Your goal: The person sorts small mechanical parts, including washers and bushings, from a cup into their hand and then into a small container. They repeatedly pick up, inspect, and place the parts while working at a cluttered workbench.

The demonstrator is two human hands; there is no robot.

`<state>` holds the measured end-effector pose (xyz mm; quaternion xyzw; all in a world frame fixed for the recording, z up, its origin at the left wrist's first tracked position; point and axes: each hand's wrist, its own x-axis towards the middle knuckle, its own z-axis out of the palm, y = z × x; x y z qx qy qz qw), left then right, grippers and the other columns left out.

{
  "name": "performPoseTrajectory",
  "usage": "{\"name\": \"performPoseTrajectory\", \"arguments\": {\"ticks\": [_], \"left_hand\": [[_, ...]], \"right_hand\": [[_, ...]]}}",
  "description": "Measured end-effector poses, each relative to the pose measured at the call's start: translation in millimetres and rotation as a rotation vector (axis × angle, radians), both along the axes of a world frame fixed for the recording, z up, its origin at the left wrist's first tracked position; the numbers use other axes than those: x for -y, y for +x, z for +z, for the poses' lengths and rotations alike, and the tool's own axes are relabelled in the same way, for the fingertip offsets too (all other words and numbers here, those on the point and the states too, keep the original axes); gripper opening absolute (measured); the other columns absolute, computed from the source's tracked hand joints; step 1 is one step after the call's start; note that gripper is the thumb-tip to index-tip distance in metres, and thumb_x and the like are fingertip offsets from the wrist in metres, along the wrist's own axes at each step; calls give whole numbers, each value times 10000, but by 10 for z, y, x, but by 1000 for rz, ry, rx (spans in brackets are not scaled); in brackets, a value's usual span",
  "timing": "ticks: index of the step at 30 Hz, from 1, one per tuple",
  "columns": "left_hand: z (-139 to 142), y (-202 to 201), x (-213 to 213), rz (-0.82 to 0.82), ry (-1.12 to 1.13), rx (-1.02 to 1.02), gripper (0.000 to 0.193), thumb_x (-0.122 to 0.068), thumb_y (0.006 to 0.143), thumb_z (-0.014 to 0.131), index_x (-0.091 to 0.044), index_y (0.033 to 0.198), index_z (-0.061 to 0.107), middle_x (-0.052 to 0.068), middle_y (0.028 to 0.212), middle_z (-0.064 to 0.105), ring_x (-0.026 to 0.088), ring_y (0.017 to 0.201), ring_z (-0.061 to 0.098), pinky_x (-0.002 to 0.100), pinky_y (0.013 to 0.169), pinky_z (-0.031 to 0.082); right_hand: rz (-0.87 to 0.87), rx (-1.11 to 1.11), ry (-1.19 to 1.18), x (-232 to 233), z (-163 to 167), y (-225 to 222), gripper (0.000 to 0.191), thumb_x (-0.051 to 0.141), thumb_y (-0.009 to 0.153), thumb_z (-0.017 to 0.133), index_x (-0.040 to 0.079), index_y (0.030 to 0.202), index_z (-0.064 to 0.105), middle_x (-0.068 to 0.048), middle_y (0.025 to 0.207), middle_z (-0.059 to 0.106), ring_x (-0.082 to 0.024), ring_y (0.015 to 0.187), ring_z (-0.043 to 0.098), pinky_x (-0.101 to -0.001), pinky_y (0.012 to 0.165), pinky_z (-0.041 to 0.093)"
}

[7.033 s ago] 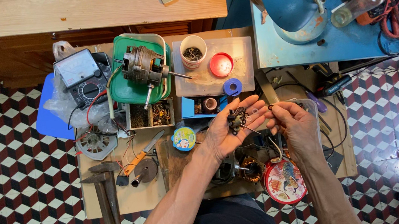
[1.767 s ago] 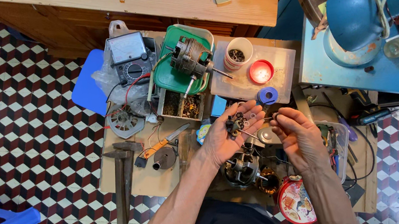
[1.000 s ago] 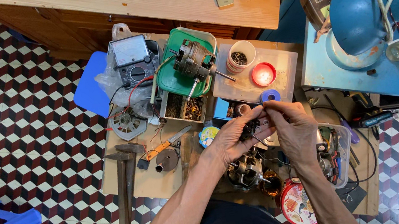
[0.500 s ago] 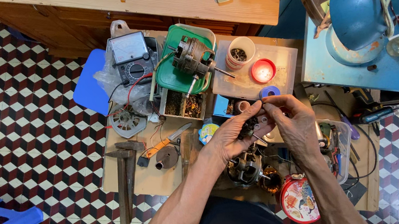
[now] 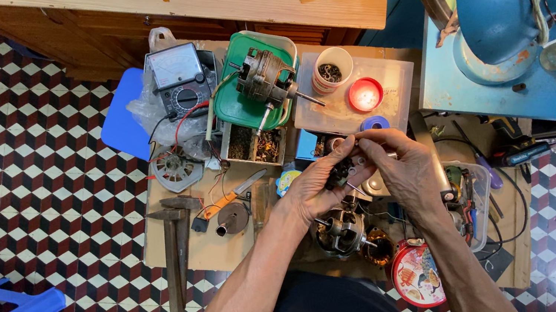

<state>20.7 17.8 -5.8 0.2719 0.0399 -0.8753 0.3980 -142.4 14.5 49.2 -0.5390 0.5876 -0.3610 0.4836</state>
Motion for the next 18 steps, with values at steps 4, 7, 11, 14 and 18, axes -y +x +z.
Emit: {"name": "performPoseTrajectory", "arguments": {"ticks": [4,7,11,14,18], "left_hand": [[-47,-45,44,21,6,-127,349,-268,885,796,-65,1143,677,91,1139,713,219,1085,714,358,1001,619],[-87,-71,76,41,31,-200,366,-256,898,795,-26,1156,677,125,1156,722,235,1113,710,366,1016,616],[-127,-96,93,83,49,-158,358,-244,915,796,-40,1185,679,120,1156,735,210,1124,702,347,1016,601],[-162,-118,110,86,46,-152,386,-262,887,789,-49,1190,682,110,1161,741,195,1109,711,325,969,623],[-214,-136,122,75,-29,-176,392,-308,935,790,-57,1223,705,93,1186,748,151,1047,708,242,774,586]], "right_hand": [[-39,-40,-100,-65,58,12,254,147,992,661,22,1205,719,-62,1059,752,-103,927,706,-246,812,564],[-90,-215,-272,-162,108,27,201,130,985,701,25,1153,731,-70,1068,719,-125,907,654,-258,815,535],[-105,-386,-353,-282,161,68,145,114,955,741,43,1079,762,-61,961,678,-135,851,589,-277,738,498],[-119,-333,-157,-285,182,110,162,143,953,726,58,1086,763,-54,855,606,-130,723,543,-290,642,464],[-57,-391,-153,-269,184,164,198,154,948,723,72,1126,753,-48,820,582,-132,691,537,-296,628,458]]}}
